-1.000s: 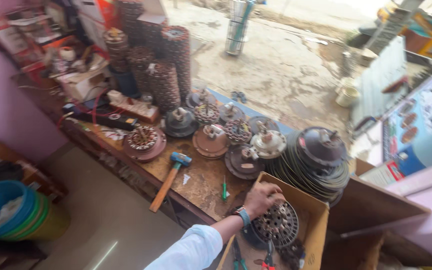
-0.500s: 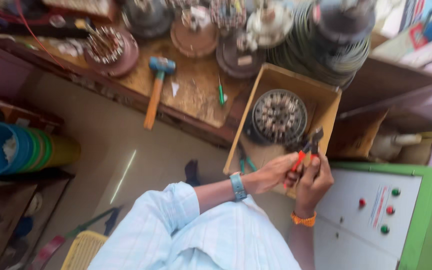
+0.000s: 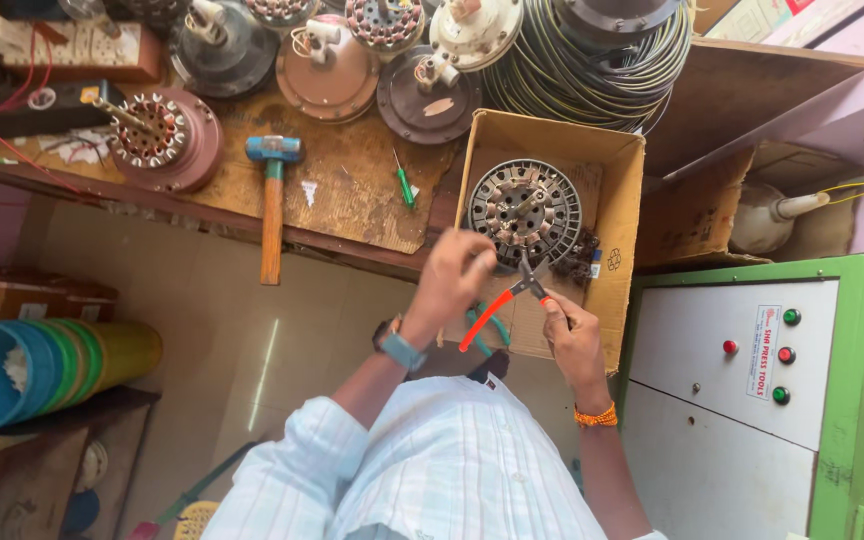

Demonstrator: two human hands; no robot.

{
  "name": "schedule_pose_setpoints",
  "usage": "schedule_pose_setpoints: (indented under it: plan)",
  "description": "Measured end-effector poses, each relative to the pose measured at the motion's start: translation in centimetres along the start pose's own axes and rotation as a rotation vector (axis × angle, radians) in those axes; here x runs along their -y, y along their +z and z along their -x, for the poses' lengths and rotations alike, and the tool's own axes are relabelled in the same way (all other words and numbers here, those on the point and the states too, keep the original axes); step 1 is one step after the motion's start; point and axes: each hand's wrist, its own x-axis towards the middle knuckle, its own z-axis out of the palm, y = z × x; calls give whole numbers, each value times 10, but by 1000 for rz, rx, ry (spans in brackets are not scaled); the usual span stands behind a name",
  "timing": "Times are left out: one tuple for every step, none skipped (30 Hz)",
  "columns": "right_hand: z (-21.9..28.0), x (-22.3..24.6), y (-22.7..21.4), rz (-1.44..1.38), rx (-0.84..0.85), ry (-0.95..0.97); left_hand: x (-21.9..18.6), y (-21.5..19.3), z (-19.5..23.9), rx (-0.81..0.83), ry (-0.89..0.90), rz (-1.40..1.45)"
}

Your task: The person uses pliers to remove small metal pieces from a circular electrical component, likely a motor stator, held in a cardboard box. The person repeatedly picks up and removes debris from the component's slots.

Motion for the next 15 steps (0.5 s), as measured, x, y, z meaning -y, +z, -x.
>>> schedule_pose_setpoints:
  plan:
    - [-2,0,1,35,-8,-3,8,0,-15,-23,-82,-31]
    - [-3,0,2,71,-15,-6,16,0,-32,-45,-164,-63]
    - [-3,3,1,110,-23,-11,25,2,-51,-93,-59,-117]
    - [-3,6,1,124,-30,0,32,4,-67,-139,47,-170]
    - [-4,11,1,141,-36,7,38,9,-82,-68,-68,-58]
    - [-6,16,1,158,-41,15,43,16,-95,5,-181,53]
    - [-6,20,1,153,-33,26,49,23,-105,77,-302,164]
    - [-8,23,-1,147,-24,37,54,29,-115,143,-264,184]
    - [-8,25,-2,143,-13,53,60,36,-120,210,-232,203]
    - [-9,26,-2,127,0,93,67,39,-124,276,-199,223]
    - [-9,25,-3,110,11,137,75,40,-125,326,-286,384]
    - [-11,24,-4,94,22,181,82,39,-125,373,-373,546]
    - [-13,22,-4,63,18,188,87,39,-126,422,-459,707]
    - [-16,20,-2,33,13,196,91,38,-127,415,-474,704]
    - [-17,17,1,1,6,205,94,38,-125,410,-491,700]
